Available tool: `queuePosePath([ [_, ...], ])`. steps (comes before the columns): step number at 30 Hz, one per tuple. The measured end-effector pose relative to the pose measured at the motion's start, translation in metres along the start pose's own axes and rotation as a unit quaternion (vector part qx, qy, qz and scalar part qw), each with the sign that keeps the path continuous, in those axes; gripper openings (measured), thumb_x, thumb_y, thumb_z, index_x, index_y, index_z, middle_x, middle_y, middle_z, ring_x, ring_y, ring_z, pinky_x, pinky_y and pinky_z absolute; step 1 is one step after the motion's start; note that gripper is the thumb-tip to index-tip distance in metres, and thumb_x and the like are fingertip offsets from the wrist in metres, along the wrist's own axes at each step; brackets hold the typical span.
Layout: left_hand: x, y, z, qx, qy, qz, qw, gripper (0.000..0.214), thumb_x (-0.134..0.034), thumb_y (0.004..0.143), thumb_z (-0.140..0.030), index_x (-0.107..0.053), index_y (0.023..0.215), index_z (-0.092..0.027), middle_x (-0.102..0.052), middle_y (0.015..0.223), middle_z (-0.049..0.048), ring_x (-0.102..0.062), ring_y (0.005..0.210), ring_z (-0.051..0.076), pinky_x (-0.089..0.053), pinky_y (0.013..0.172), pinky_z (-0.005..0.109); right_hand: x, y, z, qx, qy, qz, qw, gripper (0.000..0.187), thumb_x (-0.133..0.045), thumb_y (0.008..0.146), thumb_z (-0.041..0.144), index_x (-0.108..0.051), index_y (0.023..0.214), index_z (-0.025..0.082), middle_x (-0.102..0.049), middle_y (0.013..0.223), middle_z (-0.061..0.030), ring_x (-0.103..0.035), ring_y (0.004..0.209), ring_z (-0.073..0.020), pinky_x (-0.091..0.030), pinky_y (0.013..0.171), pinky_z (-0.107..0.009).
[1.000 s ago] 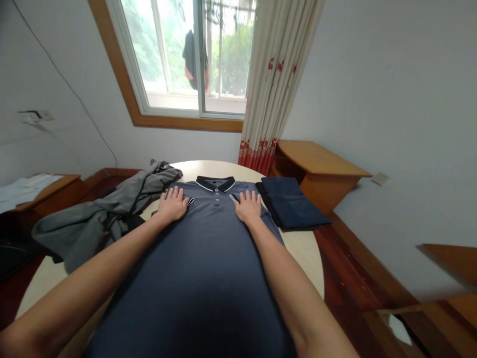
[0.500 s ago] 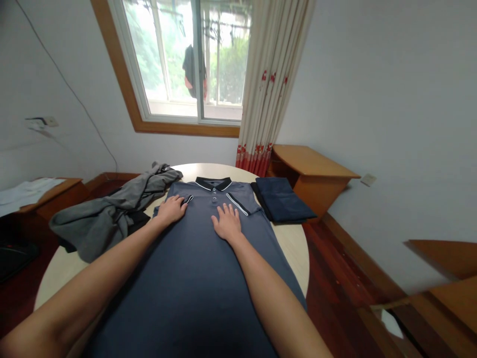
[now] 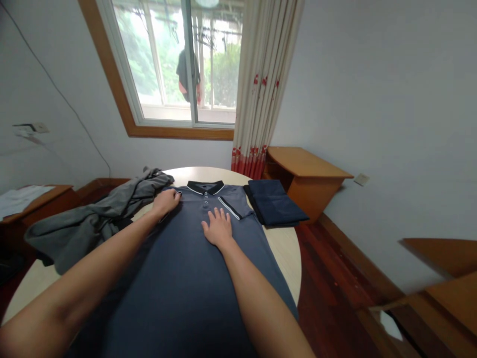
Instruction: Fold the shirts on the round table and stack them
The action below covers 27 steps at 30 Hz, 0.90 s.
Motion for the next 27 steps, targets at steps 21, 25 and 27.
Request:
queuePosePath([
  [21,-0.03,0.06,0.013,-0.034,0.059,0.03,0.997,0.055,-0.034,0.095,-0.038,-0.059,0.137,-0.012,-0.049,0.151,0.0201,-0.041,0.139,0.038,-0.036,0.11,0.055,0.003,0.001,0.002,-0.009,-0.005,0.01,1.0,0.061,-0.039,0.101,0.048,-0.045,0.153,0.017,-0.032,0.163,-0.0122,-0.024,0.152,-0.0312,-0.016,0.122,-0.048],
  [25,-0.04,0.065,-0.004,-0.107,0.04,0.037,0.993,0.055,-0.031,0.097,-0.038,-0.056,0.142,-0.017,-0.048,0.154,0.0126,-0.041,0.142,0.031,-0.031,0.116,0.047,0.003,0.002,0.002,-0.009,-0.003,0.009,1.0,0.061,-0.039,0.101,0.048,-0.045,0.152,0.017,-0.032,0.163,-0.0119,-0.024,0.152,-0.0314,-0.017,0.122,-0.049],
  [27,-0.046,0.069,0.003,-0.099,0.032,0.057,0.993,0.059,-0.028,0.099,-0.042,-0.046,0.151,-0.02,-0.038,0.161,0.0084,-0.034,0.147,0.029,-0.028,0.118,0.048,0.003,0.002,0.002,-0.008,-0.001,0.009,1.0,0.06,-0.039,0.101,0.048,-0.045,0.152,0.017,-0.031,0.163,-0.0111,-0.024,0.152,-0.0313,-0.016,0.122,-0.049],
])
Point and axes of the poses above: each hand's wrist, its own y-axis towards the middle knuckle, its own x-axis out of the back of the hand, z = x × y, the point moved 4 cm from there along y, towards the middle knuckle
